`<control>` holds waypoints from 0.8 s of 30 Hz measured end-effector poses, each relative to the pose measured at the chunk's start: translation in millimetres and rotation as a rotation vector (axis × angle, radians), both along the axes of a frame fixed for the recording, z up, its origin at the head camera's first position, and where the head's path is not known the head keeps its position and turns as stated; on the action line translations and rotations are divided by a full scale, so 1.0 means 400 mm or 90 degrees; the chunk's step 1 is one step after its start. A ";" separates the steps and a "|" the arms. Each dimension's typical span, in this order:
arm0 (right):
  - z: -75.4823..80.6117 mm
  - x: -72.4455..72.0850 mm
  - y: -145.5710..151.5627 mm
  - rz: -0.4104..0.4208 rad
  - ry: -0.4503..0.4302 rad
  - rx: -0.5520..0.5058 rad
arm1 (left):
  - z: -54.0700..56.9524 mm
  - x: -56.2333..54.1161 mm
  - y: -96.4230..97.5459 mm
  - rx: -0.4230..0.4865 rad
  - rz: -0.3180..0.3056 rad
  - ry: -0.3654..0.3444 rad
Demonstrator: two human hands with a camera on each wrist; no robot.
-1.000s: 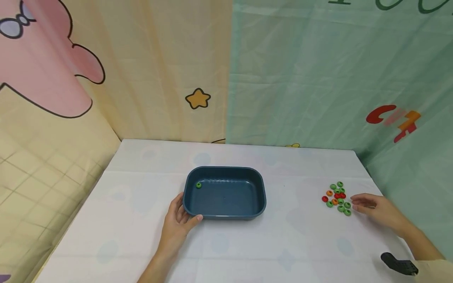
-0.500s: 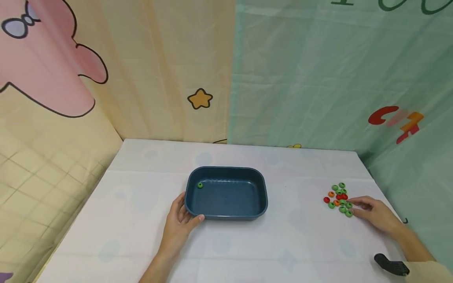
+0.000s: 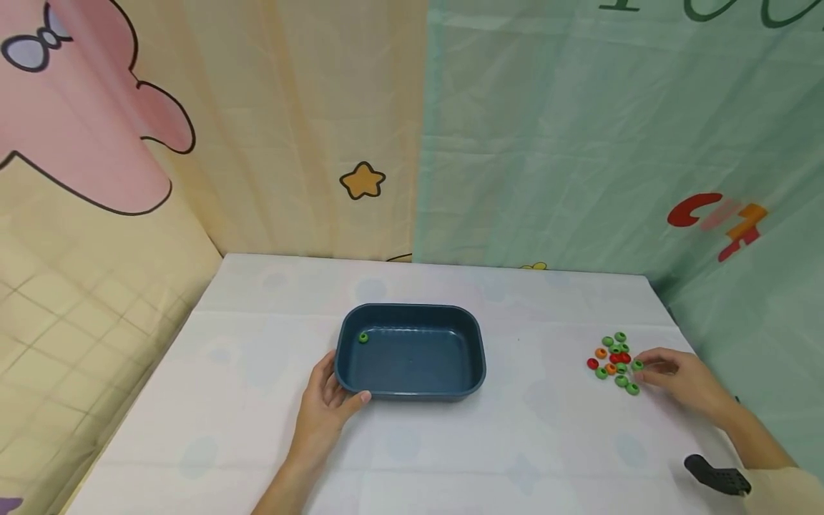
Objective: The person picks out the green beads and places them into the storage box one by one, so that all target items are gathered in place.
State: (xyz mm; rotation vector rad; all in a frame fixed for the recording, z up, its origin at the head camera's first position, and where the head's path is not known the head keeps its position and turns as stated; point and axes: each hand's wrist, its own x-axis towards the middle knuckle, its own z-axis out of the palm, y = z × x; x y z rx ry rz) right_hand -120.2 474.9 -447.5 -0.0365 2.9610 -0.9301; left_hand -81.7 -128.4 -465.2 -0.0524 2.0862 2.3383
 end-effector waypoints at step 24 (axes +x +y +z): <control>0.072 -0.099 -0.159 0.103 -0.055 -0.070 | 0.007 0.001 0.000 -0.013 -0.005 -0.007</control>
